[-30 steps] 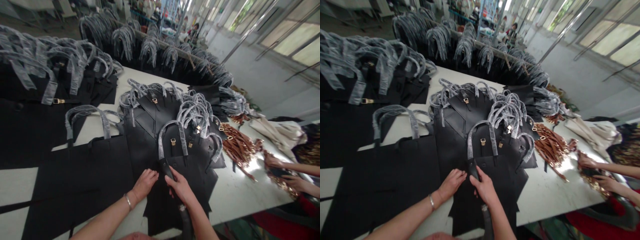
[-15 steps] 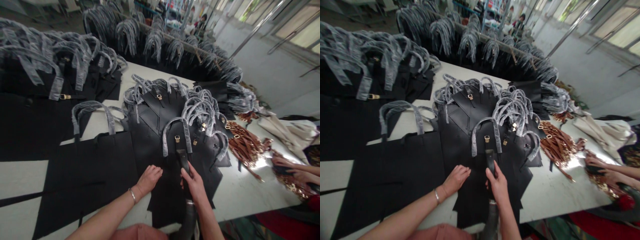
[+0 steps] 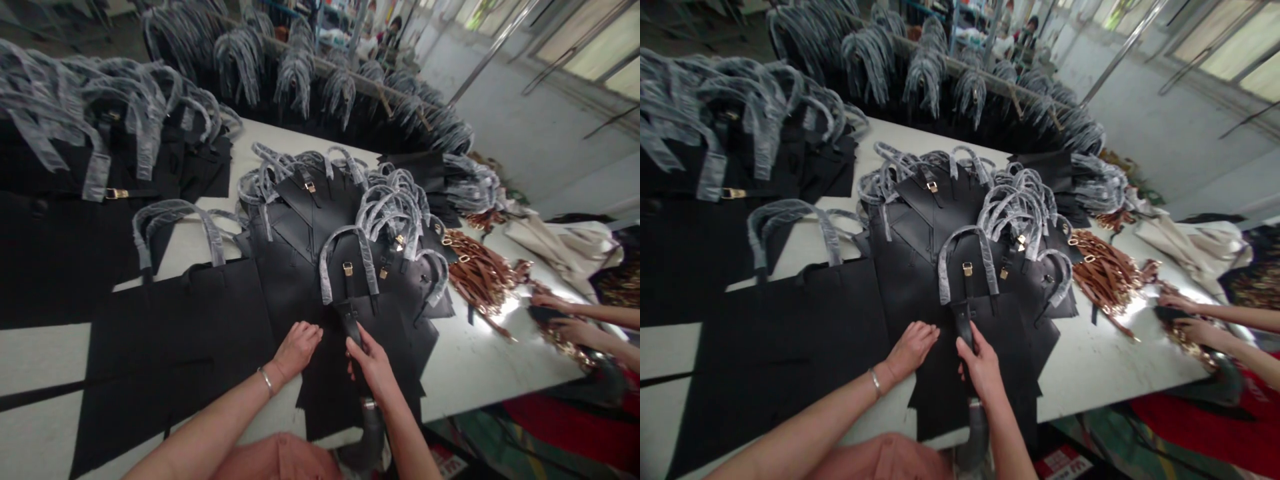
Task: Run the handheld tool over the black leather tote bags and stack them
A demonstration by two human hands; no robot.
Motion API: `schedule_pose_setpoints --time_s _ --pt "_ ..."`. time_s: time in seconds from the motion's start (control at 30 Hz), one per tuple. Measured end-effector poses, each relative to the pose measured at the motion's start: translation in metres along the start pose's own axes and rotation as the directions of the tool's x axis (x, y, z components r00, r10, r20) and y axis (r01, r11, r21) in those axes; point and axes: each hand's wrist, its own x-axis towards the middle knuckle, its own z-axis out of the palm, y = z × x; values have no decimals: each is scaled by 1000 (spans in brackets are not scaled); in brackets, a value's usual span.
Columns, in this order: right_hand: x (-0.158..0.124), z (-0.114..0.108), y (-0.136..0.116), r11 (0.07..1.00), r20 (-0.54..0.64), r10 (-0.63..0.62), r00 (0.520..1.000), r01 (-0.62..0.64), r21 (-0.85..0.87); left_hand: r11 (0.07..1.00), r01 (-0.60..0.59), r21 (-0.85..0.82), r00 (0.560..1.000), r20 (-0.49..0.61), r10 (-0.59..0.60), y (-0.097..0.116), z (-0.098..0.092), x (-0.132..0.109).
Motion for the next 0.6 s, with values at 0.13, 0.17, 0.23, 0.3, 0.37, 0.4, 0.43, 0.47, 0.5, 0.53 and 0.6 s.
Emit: schedule_pose_setpoints --time_s 0.13,0.17,0.23,0.3,0.37,0.4,0.43,0.47,0.5,0.53,0.6 --pt "-5 -6 4 997 55 52 997 -48 -67 1000 8 -6 1000 13 -7 0 1 0" --pt "-4 -5 5 995 61 59 996 -54 -83 1000 11 -5 1000 13 -11 1 0 0" --pt "-2 -2 7 994 47 45 998 -40 -102 1000 10 4 1000 13 -10 1 0 1" --pt "-2 0 8 993 16 14 1000 -12 -119 1000 5 10 1000 13 -5 1 -1 1" --pt "-6 0 9 989 10 10 1000 -9 -145 1000 2 7 1000 13 -2 1 -1 1" --pt "-9 0 10 987 19 25 999 -22 -161 1000 2 5 1000 14 -2 1 -1 0" --pt "-12 -1 11 984 31 49 998 -43 -175 1000 2 5 1000 18 -2 1 -1 0" --pt "-14 -2 11 981 44 75 996 -65 -184 1000 3 8 1000 22 -3 1 0 -1" --pt "-15 -2 10 979 56 95 994 -83 -187 1000 6 14 1000 26 -7 0 1 -1" --pt "-13 -1 9 979 66 104 992 -90 -185 1000 11 22 1000 27 -12 0 2 -1" --pt "-6 4 7 983 80 75 994 -60 -173 999 19 38 999 27 -20 -2 3 0"
